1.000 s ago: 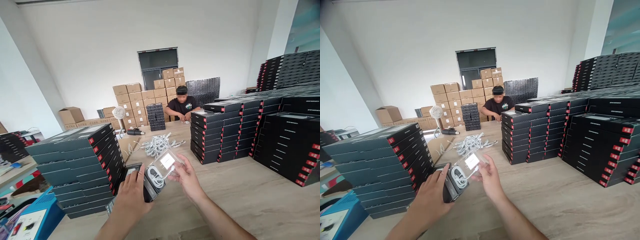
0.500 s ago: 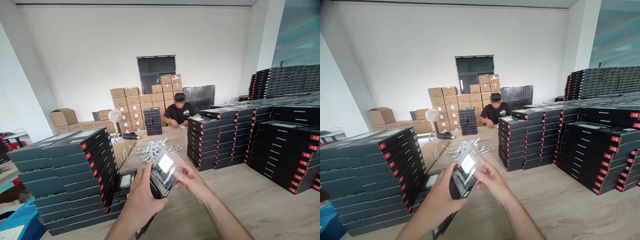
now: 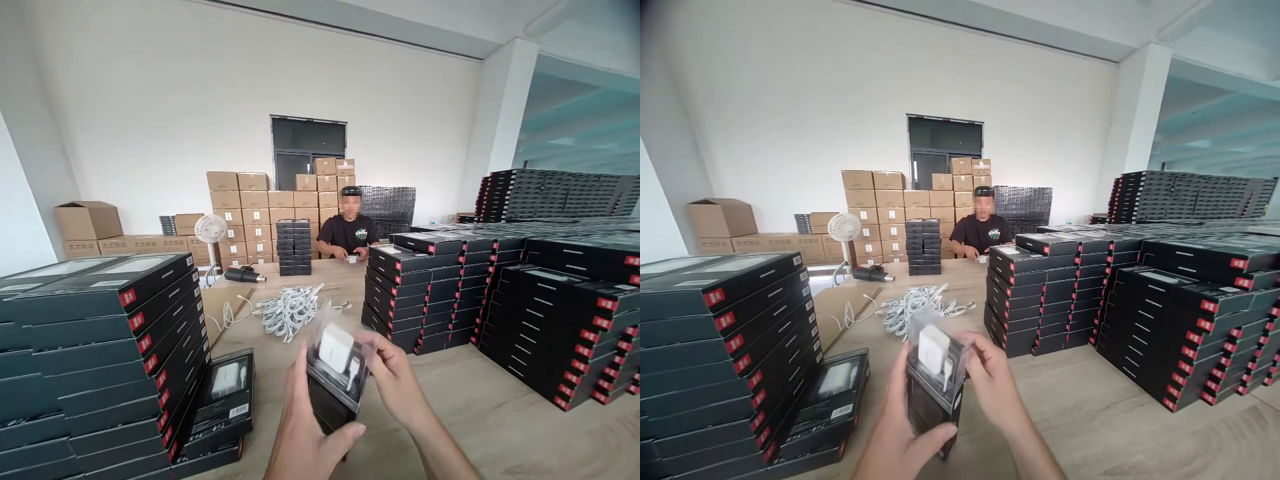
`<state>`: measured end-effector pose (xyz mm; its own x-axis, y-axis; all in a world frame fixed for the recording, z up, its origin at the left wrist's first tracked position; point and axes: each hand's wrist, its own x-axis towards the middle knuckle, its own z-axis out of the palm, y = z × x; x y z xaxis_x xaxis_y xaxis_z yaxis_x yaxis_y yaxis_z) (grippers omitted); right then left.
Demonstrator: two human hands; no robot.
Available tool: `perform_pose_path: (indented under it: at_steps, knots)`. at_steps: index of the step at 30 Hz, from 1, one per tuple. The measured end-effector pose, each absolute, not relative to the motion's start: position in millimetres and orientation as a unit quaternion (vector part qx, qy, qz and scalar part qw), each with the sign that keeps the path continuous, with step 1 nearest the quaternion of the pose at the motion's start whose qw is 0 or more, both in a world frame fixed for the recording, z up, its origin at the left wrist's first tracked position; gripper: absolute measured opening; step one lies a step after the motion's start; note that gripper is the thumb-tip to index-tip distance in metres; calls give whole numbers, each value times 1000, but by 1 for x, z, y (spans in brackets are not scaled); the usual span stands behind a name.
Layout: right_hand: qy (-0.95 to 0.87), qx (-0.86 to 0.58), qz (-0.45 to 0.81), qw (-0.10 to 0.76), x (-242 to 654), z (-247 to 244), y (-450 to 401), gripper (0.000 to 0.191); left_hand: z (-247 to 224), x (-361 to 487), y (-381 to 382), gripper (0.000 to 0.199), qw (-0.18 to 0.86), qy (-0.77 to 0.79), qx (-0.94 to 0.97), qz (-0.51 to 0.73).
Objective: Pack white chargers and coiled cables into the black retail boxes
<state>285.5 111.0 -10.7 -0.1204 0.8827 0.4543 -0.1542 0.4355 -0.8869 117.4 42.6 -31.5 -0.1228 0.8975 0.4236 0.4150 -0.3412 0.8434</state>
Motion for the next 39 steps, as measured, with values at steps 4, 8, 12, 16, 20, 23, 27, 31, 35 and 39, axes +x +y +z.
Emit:
perform_pose_path:
  at_steps: [4, 8, 12, 16, 20, 23, 27, 31, 35, 39]
  knots:
    - [-663, -323, 338, 585, 277, -12, 107, 31, -49, 102, 45, 82, 260, 489, 610, 567]
    - [-637, -334, 338, 606, 270, -21, 107, 27, -48, 85, 49, 70, 275, 471, 623, 561]
    - [-585, -307, 368, 654, 266, -29, 109, 18, -48, 79, 53, 53, 256, 460, 625, 577]
    - [-626, -274, 376, 626, 269, -29, 108, 18, -43, 76, 50, 35, 192, 464, 650, 571]
    - [-674, -277, 353, 587, 269, -27, 108, 19, -35, 70, 44, 22, 132, 485, 681, 533]
    - [-658, -287, 360, 596, 267, -27, 106, 20, -34, 67, 44, 23, 130, 473, 689, 533]
    - [-631, -270, 407, 602, 265, -26, 99, 16, -34, 68, 44, 21, 169, 460, 665, 564]
    - [-675, -246, 397, 571, 267, -21, 96, 16, -27, 69, 40, 33, 177, 454, 668, 563]
    - [-701, -257, 352, 564, 269, -18, 99, 7, -15, 67, 38, 20, 156, 453, 701, 529]
    - [-690, -288, 324, 580, 268, -16, 98, 11, -9, 68, 39, 22, 166, 454, 688, 541]
